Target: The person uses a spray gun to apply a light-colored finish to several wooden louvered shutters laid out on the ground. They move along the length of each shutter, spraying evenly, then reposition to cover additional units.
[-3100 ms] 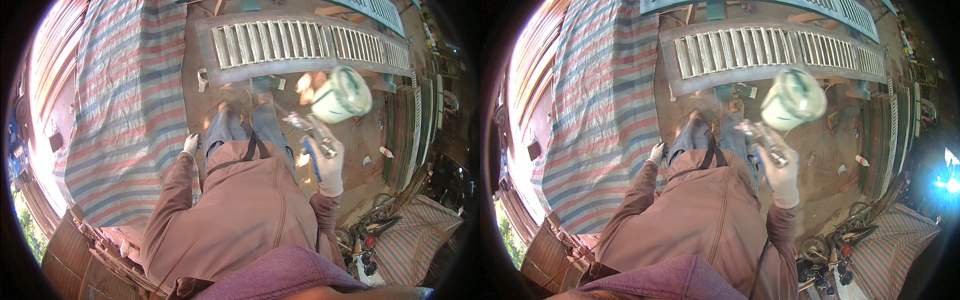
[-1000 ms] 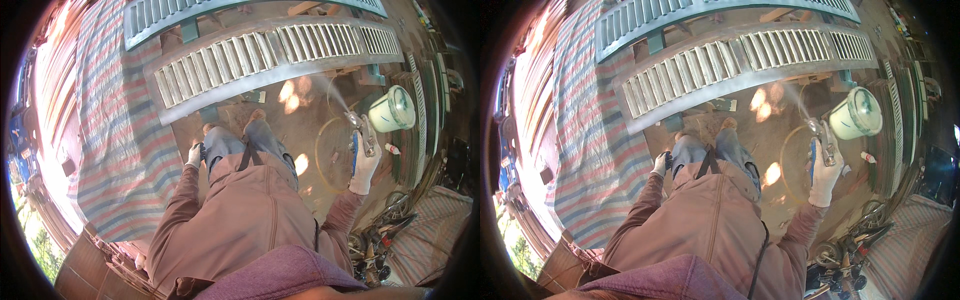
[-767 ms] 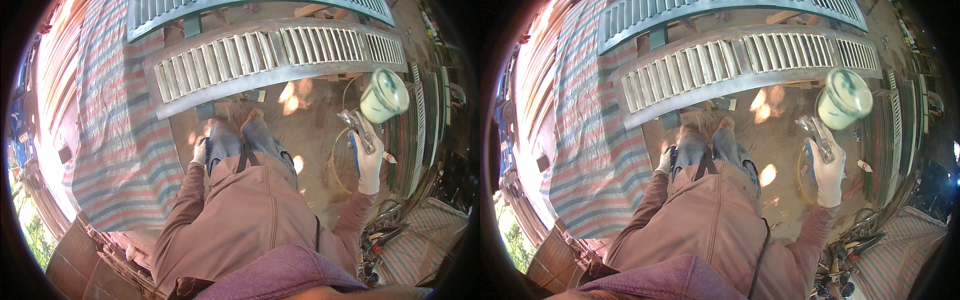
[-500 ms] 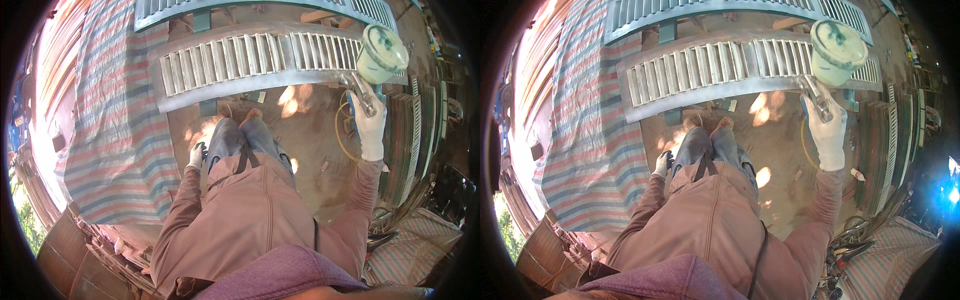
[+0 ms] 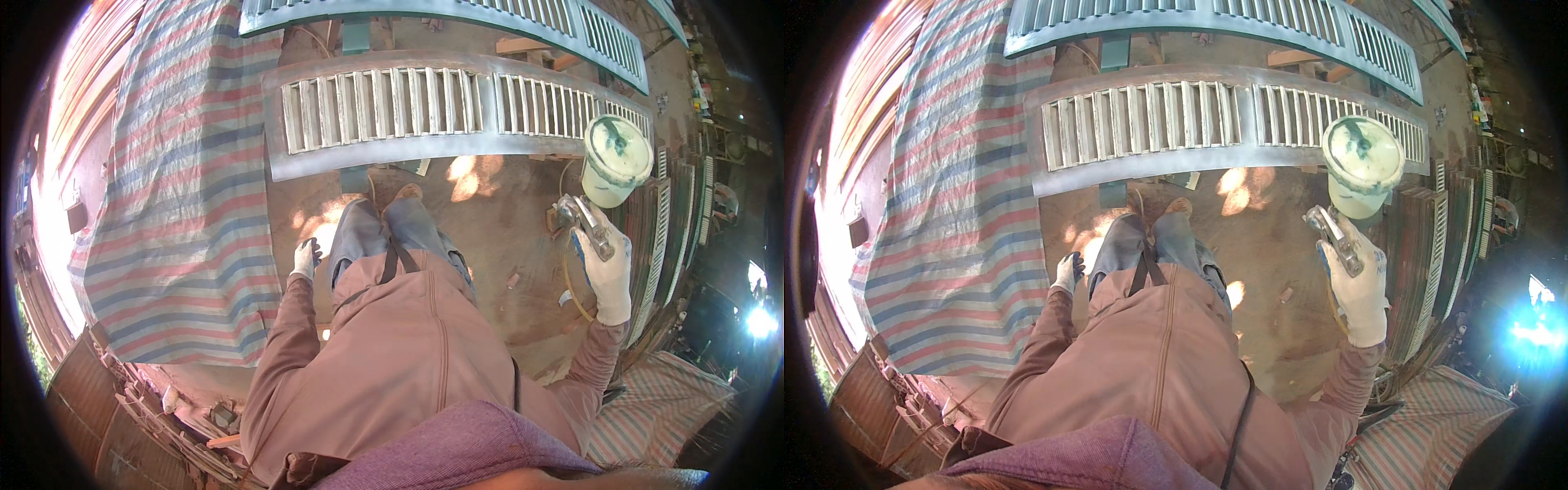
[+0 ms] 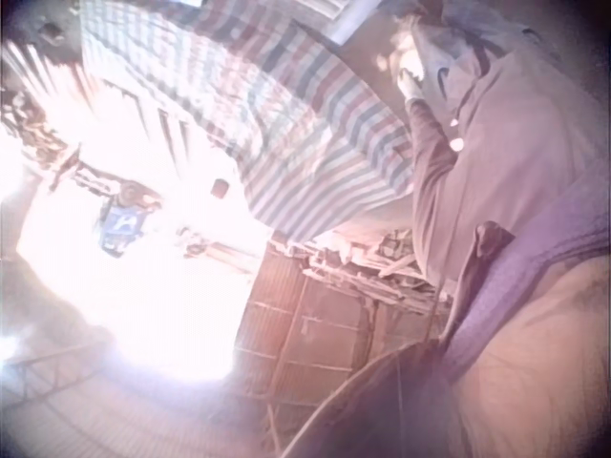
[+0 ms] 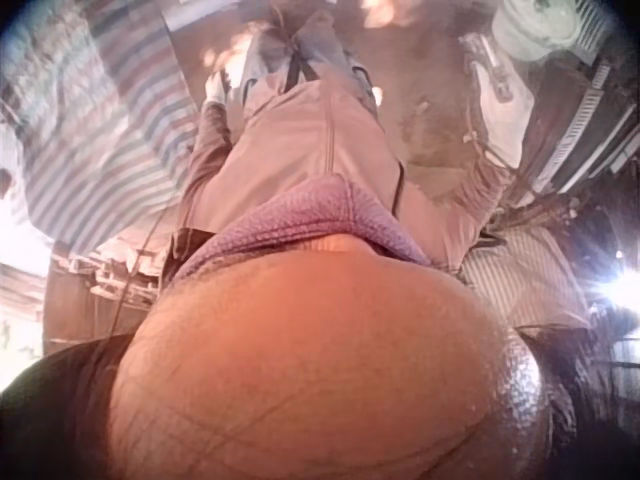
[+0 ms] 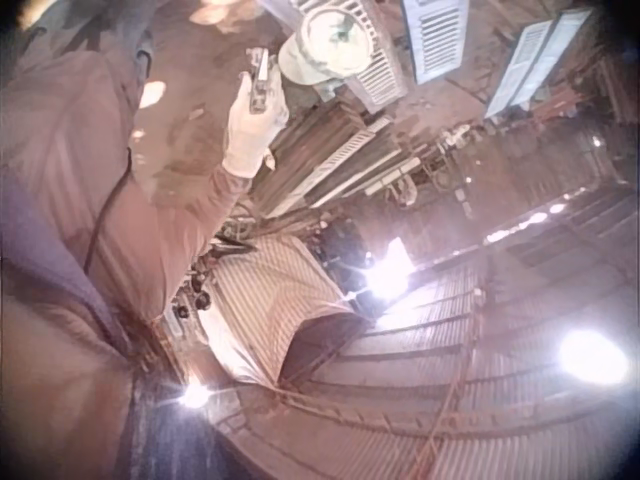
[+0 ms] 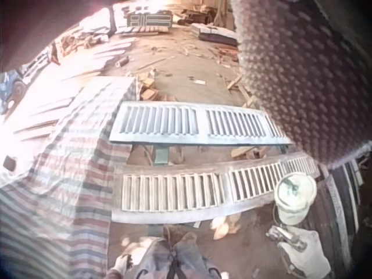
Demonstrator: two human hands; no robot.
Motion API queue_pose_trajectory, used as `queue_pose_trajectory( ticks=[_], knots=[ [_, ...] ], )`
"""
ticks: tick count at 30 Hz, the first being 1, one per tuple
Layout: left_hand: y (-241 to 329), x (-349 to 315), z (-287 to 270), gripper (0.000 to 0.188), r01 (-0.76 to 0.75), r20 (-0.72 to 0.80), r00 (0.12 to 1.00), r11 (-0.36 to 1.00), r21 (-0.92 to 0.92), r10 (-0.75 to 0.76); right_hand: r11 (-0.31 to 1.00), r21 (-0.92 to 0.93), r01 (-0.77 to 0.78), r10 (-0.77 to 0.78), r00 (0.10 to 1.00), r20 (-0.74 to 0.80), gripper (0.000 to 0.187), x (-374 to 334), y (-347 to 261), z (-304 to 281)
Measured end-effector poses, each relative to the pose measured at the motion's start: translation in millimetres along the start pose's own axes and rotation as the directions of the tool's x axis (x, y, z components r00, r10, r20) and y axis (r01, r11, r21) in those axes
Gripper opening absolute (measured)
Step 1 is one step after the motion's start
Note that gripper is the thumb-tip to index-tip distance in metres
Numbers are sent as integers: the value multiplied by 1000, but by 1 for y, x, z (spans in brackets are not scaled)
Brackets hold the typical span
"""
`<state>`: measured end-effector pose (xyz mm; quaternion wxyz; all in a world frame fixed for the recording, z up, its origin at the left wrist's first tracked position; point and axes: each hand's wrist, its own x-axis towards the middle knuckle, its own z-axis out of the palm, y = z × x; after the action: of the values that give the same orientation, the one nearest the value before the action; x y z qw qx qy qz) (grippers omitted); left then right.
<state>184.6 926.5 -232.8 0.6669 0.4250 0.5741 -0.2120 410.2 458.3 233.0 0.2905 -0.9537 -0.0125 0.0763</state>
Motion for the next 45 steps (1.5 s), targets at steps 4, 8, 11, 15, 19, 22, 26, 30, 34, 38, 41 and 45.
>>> queue_pose_trajectory(
  ticks=[4, 8, 11, 15, 19, 22, 26, 30, 34, 38, 41, 45],
  knots=[
    [17, 3, 16, 9, -8, 62, 998, 1000, -9, 8, 993, -11, 117, -117, 992, -37, 36, 27, -2, 8],
    [36, 7, 17, 14, -94, 92, 991, 994, -48, 98, 984, -50, 171, -178, 968, -179, 36, 65, 22, 26],
    [49, 2, 14, 17, -150, 47, 987, 988, -30, 152, 988, -91, 129, -150, 945, -290, 35, 81, 12, 33],
    [38, 25, -21, 16, -109, 135, 983, 986, -125, 126, 937, 344, -58, 129, 973, -189, 33, 112, 7, 31],
    [37, 19, -28, 15, -67, 24, 997, 998, -18, 67, 742, 636, -210, 177, 977, 117, 27, 138, -36, 38],
    [31, 22, -38, 19, -39, 65, 997, 999, -14, 40, 688, 688, -229, 82, 967, 241, 28, 158, -61, 48],
    [39, 16, -27, 23, -58, 53, 997, 998, -22, 59, 791, 568, -226, 141, 972, 190, 24, 178, -57, 50],
    [42, 17, -30, 21, -87, 71, 993, 991, -98, 94, 816, 513, -266, 238, 964, 121, 28, 187, -18, 23],
    [36, 20, -38, 20, -84, 47, 995, 989, -124, 91, 879, 298, -372, 390, 921, -4, 38, 186, 13, -12],
    [26, 29, -46, 17, -41, 18, 999, 996, -77, 43, 950, -102, -296, 234, 887, -397, 64, 186, 25, -14],
    [11, 55, -67, 17, 1, 176, 984, 986, -170, 29, 946, 180, -271, 305, 931, -202, 69, 203, 26, -9],
    [29, 41, -48, 23, -53, 92, 994, 993, -101, 62, 947, 251, -198, 233, 966, -116, 47, 203, -4, 22]
  ],
)
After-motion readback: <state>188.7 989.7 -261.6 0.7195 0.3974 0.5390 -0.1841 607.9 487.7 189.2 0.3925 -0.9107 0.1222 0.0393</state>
